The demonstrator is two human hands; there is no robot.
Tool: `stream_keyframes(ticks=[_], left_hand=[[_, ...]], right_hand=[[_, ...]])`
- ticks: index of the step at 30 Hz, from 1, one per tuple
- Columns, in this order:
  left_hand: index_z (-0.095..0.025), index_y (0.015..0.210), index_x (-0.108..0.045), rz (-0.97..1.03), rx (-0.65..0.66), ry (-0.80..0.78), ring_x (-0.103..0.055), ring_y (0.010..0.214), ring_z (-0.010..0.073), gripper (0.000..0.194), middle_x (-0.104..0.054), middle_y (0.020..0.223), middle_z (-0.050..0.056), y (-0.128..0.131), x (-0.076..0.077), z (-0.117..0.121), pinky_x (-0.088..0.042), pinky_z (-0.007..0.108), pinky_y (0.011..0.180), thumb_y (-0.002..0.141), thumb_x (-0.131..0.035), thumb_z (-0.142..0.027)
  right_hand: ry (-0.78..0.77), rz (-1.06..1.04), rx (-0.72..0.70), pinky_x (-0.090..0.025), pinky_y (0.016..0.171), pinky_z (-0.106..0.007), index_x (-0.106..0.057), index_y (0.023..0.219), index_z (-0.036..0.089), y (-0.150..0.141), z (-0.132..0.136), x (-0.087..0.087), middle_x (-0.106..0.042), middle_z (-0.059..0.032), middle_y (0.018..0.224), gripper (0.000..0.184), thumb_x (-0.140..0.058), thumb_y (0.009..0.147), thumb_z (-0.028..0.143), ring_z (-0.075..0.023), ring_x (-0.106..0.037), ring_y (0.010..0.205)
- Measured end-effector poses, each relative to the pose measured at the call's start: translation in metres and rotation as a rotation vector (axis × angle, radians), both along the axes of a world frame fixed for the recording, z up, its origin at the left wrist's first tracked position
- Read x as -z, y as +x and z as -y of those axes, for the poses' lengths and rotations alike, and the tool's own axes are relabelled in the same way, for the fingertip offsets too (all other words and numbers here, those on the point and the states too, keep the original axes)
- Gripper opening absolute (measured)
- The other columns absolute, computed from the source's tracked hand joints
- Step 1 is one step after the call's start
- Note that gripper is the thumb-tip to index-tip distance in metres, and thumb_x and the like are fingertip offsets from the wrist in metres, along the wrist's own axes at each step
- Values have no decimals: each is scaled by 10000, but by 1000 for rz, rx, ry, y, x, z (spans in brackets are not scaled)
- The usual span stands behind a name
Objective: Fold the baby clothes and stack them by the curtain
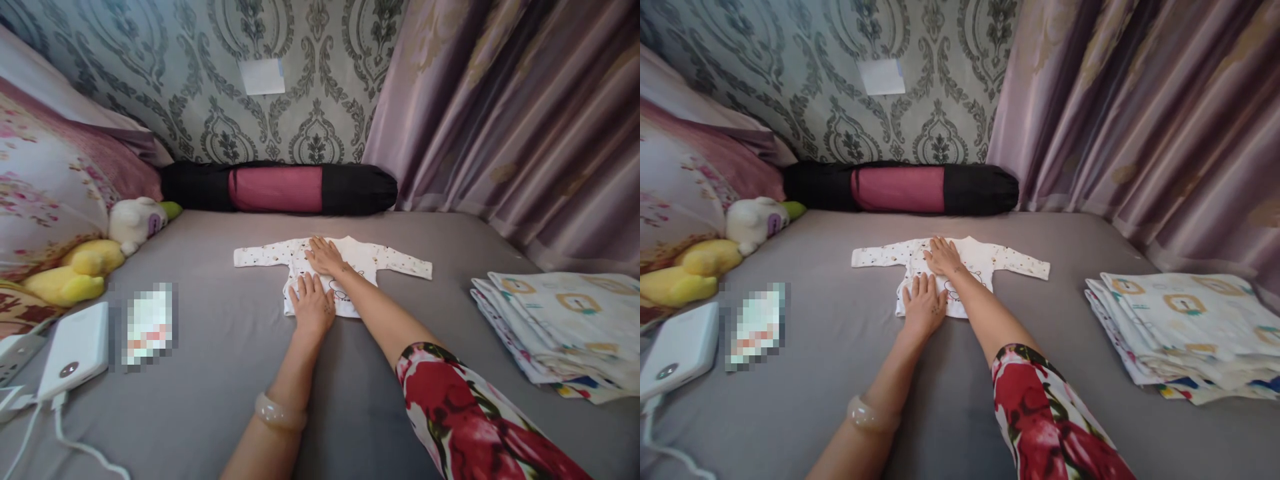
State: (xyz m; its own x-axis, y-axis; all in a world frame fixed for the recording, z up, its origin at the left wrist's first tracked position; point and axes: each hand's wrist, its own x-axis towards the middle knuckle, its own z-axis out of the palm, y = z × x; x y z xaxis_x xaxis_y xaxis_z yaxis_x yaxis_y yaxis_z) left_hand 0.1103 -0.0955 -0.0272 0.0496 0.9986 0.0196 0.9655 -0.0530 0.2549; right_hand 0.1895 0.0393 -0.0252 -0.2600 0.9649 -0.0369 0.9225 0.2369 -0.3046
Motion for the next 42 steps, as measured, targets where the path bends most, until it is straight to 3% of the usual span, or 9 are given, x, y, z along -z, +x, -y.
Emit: stream_keyframes(ticks=[3, 6, 11, 18, 22, 26, 32, 36, 42], left_hand=[[-138, 1380, -479, 4, -4, 101, -326, 1399, 316, 507, -428, 1477, 161, -4, -2, -1, -231, 543, 1135, 945, -322, -345], [-152, 1383, -476, 5, -23, 143, -289, 1416, 322, 489, -415, 1485, 165, -6, -4, -1, -231, 552, 1131, 940, -336, -304], [-184, 1429, -434, 24, -33, 20, -174, 1448, 372, 517, -303, 1547, 159, -6, -5, -2, -168, 631, 1125, 953, -309, -342], [-203, 1453, -397, 50, -36, -48, -144, 1456, 367, 542, -274, 1563, 142, -5, -4, -2, -136, 625, 1134, 949, -324, -388], [-245, 1299, -561, 174, -81, 25, -281, 1414, 333, 426, -449, 1474, 94, -11, -14, -8, -166, 615, 1120, 939, -372, -372], [-247, 1177, -620, 359, -291, 110, -531, 1199, 240, 360, -650, 1238, 68, -37, -31, -21, -241, 506, 1101, 949, -345, -294], [-235, 1123, -648, 427, -555, 43, -529, 1157, 304, 367, -682, 1128, 100, -82, -31, -34, -369, 470, 965, 921, -343, -271], [-244, 1020, -687, 388, -530, -30, -468, 1199, 335, 325, -675, 1107, 102, -84, -25, -34, -349, 491, 981, 893, -403, -338], [-243, 942, -709, 275, -437, -104, -434, 1222, 370, 326, -616, 1177, 141, -76, -22, -31, -332, 521, 1005, 840, -486, -457]], right_hand=[[29, -96, 3, -139, 1170, -370, -312, 1489, 128, 13, 0, -10, -255, -88, 1575, 584, -139, 1001, 398, -184, -191, 1451], [160, -92, 177, -146, 1169, -356, -273, 1494, 79, 35, 3, -16, -236, -119, 1577, 563, -203, 973, 281, -195, -182, 1452], [50, 26, 378, -145, 1163, -414, -231, 1483, -16, 55, 12, -2, -200, -198, 1570, 633, -228, 971, 357, -281, -154, 1451], [112, 80, 395, -100, 1155, -467, -279, 1464, -24, 50, 14, 18, -232, -214, 1554, 704, -200, 973, 474, -311, -156, 1439], [33, 25, 399, -78, 1165, -478, -246, 1487, 0, 54, 7, 13, -177, -196, 1576, 722, -160, 970, 497, -295, -108, 1458], [-64, -94, 407, -115, 1166, -496, -177, 1518, 48, 55, 16, 0, -114, -178, 1594, 731, -92, 965, 518, -274, -84, 1469], [-82, -49, 224, -56, 1162, -532, -146, 1542, 155, 26, 69, -4, -34, -122, 1612, 691, -147, 969, 542, -277, -8, 1475], [-33, 28, 214, -5, 1150, -546, -192, 1534, 153, 11, 88, 3, -92, -140, 1605, 654, -204, 980, 500, -294, -44, 1470], [-2, 20, 215, -5, 1152, -534, -205, 1531, 163, 11, 89, 4, -115, -131, 1604, 633, -212, 985, 484, -278, -64, 1469]])
